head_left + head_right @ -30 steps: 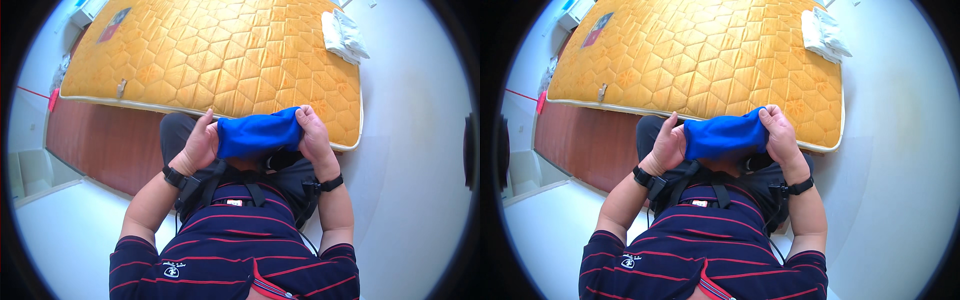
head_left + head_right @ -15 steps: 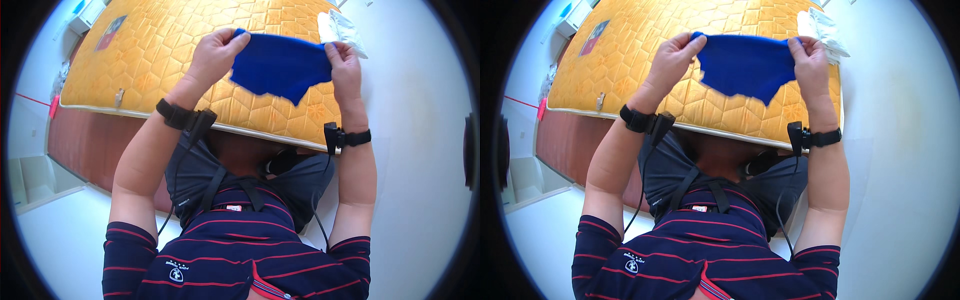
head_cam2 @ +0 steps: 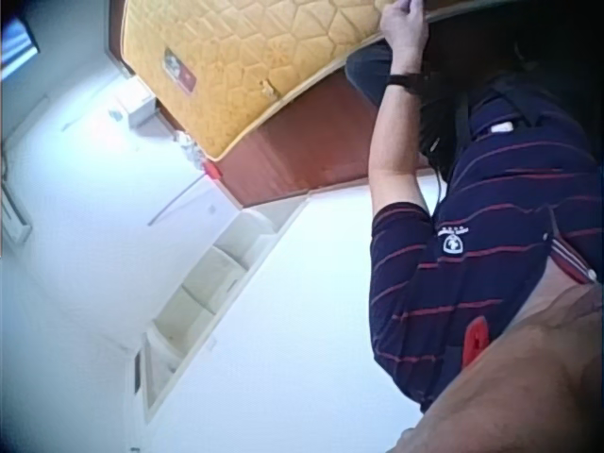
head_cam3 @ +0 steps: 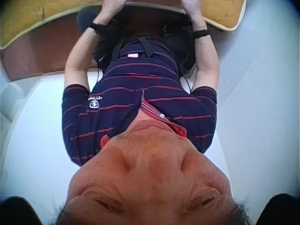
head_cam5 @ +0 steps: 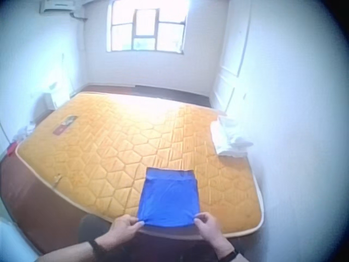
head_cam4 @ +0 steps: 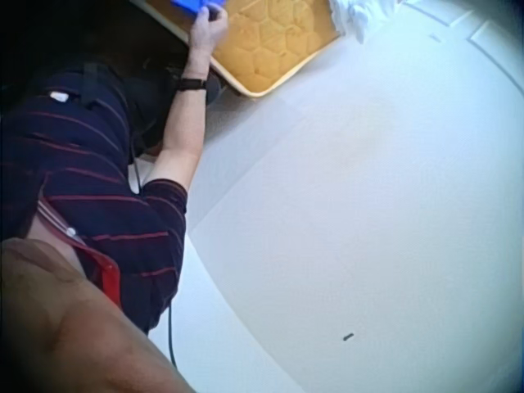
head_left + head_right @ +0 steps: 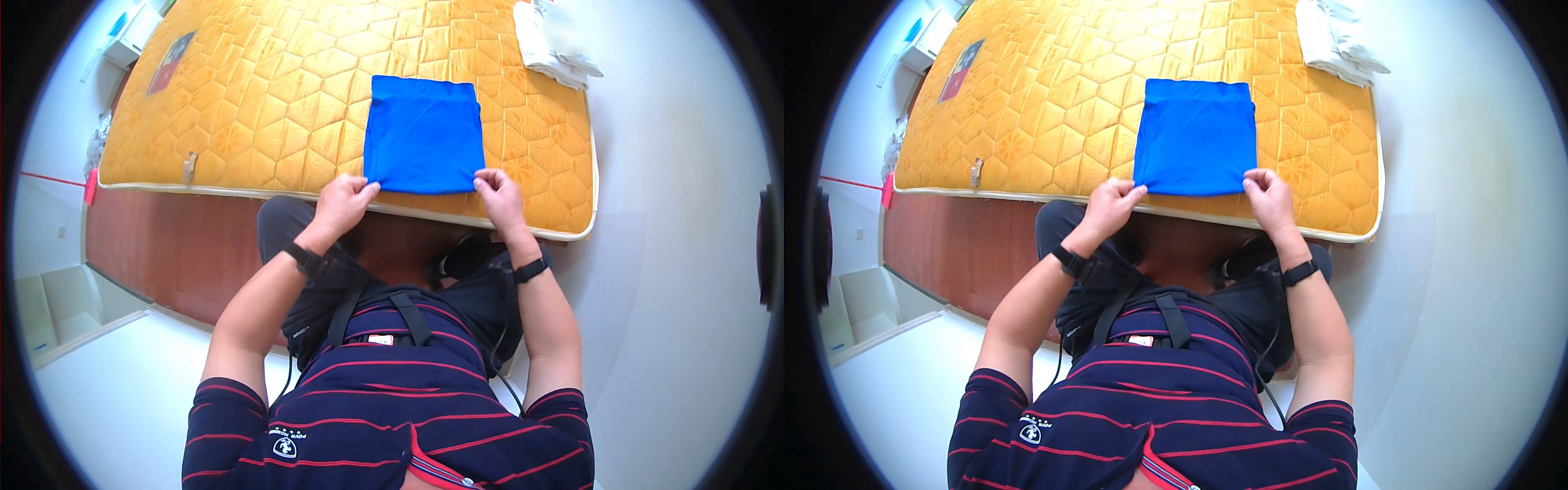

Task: The recorder uses a blue cloth to wipe a yellow mattress in a bedroom.

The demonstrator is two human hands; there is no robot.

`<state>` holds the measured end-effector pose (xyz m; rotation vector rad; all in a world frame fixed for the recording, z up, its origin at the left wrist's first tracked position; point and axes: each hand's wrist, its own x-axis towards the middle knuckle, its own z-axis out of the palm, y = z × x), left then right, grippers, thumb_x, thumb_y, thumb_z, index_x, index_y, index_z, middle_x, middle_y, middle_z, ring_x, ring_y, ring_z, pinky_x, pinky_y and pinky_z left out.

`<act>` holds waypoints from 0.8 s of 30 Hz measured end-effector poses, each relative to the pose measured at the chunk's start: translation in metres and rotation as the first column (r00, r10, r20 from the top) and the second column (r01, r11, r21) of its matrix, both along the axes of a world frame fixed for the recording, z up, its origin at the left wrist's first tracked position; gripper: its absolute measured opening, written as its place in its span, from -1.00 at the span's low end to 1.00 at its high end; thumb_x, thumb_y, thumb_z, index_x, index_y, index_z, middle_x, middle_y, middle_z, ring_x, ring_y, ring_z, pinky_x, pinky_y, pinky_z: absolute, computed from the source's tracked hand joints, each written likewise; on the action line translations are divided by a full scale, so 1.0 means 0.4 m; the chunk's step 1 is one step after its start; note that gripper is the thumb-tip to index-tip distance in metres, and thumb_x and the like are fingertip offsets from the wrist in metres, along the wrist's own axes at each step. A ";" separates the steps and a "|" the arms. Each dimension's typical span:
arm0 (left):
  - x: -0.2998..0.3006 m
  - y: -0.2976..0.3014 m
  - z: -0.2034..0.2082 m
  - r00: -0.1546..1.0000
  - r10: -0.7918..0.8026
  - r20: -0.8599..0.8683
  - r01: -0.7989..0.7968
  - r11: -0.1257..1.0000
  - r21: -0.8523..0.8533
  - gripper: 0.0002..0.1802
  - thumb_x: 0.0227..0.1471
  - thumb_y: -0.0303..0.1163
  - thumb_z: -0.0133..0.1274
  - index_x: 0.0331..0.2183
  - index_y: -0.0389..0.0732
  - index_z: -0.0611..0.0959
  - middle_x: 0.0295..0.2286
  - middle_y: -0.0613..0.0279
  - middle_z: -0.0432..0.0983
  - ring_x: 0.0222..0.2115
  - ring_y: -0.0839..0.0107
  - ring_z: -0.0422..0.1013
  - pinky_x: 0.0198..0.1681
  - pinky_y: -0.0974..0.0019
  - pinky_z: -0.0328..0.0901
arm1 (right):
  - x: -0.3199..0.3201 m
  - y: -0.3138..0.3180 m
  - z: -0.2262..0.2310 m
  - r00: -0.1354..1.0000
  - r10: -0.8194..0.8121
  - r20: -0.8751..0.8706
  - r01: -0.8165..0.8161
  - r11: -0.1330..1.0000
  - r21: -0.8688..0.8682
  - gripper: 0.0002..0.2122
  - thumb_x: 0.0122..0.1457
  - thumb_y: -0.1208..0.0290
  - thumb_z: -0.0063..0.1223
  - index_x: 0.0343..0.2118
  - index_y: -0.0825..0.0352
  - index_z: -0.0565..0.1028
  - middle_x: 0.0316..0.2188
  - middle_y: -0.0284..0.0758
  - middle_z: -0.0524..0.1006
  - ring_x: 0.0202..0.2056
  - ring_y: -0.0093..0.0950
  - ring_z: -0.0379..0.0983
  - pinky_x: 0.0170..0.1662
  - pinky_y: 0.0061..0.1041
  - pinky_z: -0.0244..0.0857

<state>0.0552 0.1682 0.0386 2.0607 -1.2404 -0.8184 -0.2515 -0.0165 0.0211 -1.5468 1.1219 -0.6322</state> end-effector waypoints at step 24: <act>0.086 -0.248 0.065 0.933 0.281 0.224 -0.250 0.955 -0.158 -0.26 0.22 -0.02 0.29 0.30 -0.16 0.52 0.05 -0.06 0.65 0.04 0.02 0.59 0.10 0.01 0.47 | 0.051 -0.348 0.033 0.837 -0.252 -0.486 -0.052 0.847 -0.528 -0.35 0.36 -0.12 0.21 0.32 0.30 0.46 0.31 0.00 0.44 0.29 -0.08 0.39 0.36 -0.09 0.26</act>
